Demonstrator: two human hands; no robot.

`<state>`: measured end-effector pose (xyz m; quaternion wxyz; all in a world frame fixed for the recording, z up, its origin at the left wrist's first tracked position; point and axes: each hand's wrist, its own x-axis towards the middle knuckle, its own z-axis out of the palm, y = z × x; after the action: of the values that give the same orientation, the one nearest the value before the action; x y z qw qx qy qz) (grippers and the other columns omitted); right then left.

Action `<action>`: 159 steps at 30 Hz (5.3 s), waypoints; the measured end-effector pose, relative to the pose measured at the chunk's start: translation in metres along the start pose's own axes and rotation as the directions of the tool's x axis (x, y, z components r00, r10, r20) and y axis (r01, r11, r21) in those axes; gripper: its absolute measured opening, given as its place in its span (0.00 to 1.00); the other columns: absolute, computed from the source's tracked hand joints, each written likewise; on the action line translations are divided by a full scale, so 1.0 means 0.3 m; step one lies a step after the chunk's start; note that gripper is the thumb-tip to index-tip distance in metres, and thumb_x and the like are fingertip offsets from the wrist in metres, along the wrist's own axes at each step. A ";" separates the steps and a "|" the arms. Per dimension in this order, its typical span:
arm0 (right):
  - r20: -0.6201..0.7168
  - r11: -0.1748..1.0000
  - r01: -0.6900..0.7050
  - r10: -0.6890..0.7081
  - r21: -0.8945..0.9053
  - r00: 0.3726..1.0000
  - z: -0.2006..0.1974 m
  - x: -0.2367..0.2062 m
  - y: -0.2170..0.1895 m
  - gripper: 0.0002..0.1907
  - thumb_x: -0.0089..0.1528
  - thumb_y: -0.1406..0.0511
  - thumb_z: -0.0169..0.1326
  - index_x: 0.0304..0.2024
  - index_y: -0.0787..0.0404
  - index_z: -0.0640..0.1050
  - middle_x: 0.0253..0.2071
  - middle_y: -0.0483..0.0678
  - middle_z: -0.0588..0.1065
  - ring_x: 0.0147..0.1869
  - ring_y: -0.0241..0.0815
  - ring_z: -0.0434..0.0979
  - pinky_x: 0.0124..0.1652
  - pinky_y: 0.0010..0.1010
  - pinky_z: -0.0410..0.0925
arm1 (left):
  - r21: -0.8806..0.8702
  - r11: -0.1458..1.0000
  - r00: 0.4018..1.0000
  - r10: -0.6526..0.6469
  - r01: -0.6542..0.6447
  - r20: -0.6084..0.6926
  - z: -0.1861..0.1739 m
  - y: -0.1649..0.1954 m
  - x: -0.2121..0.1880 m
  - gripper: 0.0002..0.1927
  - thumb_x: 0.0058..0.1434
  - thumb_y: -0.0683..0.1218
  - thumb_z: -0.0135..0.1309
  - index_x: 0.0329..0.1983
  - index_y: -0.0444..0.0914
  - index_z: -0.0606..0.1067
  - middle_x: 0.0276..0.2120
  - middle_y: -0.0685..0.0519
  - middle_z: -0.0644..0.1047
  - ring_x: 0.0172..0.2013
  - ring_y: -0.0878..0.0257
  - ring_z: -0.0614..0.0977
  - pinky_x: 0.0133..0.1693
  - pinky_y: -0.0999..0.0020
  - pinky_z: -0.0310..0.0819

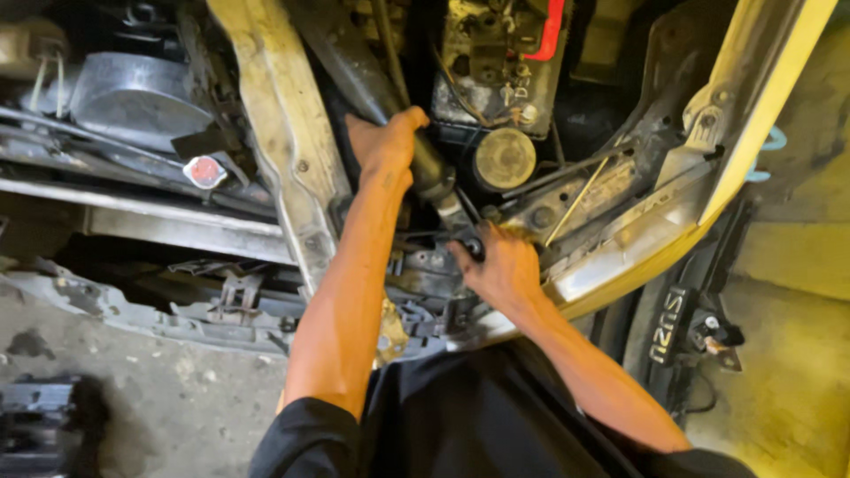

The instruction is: The person works under the hood of a yellow car, using a screwdriver to loosen bolts on the front frame and radiator area. They manipulate hoses and components within the engine bay, occasionally adjusting their position to reach different parts.

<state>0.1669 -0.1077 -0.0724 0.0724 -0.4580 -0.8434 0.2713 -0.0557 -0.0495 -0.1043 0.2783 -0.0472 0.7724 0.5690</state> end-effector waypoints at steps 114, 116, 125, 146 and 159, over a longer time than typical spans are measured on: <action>0.139 0.991 0.124 -0.130 0.052 0.982 0.032 0.108 0.037 0.49 0.39 0.45 0.67 0.61 0.55 0.75 0.55 0.54 0.78 0.66 0.57 0.69 0.61 0.55 0.55 | -0.370 -0.246 -0.249 -0.412 -0.896 0.877 -0.135 0.326 0.019 0.23 0.38 0.45 0.66 0.42 0.44 0.77 0.28 0.49 0.81 0.35 0.50 0.84 0.41 0.54 0.71; 0.134 0.990 0.129 -0.137 0.064 0.981 0.030 0.106 0.041 0.48 0.40 0.45 0.67 0.61 0.55 0.75 0.53 0.53 0.78 0.65 0.57 0.69 0.61 0.54 0.55 | -0.361 -0.260 -0.220 -0.446 -0.895 0.867 -0.138 0.337 0.020 0.23 0.39 0.45 0.66 0.42 0.45 0.77 0.30 0.49 0.81 0.36 0.50 0.84 0.42 0.55 0.72; 0.040 0.995 -0.090 0.092 -0.052 0.995 0.032 0.073 -0.046 0.39 0.45 0.49 0.66 0.56 0.57 0.77 0.47 0.56 0.79 0.56 0.55 0.75 0.54 0.48 0.63 | -0.311 -0.238 -0.275 -0.173 -0.920 0.946 -0.168 0.353 0.011 0.30 0.35 0.48 0.69 0.46 0.42 0.77 0.39 0.47 0.80 0.46 0.50 0.80 0.49 0.54 0.69; 0.168 0.995 0.058 -0.072 0.087 0.983 0.110 0.535 -0.195 0.54 0.41 0.55 0.74 0.60 0.72 0.62 0.47 0.66 0.78 0.52 0.62 0.81 0.52 0.42 0.73 | -0.274 0.918 0.856 -0.116 0.285 0.504 -0.133 0.032 0.102 0.35 0.47 0.56 0.69 0.51 0.28 0.77 0.41 0.42 0.82 0.38 0.51 0.83 0.41 0.54 0.79; 0.219 0.927 0.076 -0.165 0.367 0.962 0.053 0.602 -0.214 0.50 0.41 0.57 0.71 0.63 0.64 0.67 0.49 0.59 0.79 0.53 0.53 0.81 0.52 0.41 0.72 | -0.219 0.970 0.995 -0.096 0.103 0.042 0.000 0.075 0.100 0.30 0.40 0.46 0.70 0.46 0.30 0.77 0.37 0.46 0.83 0.34 0.56 0.84 0.39 0.60 0.78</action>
<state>0.0110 0.0049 -0.0750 0.0656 -0.3472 -0.8098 0.4685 -0.0898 -0.0344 -0.0996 0.3115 -0.1074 0.6965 0.6375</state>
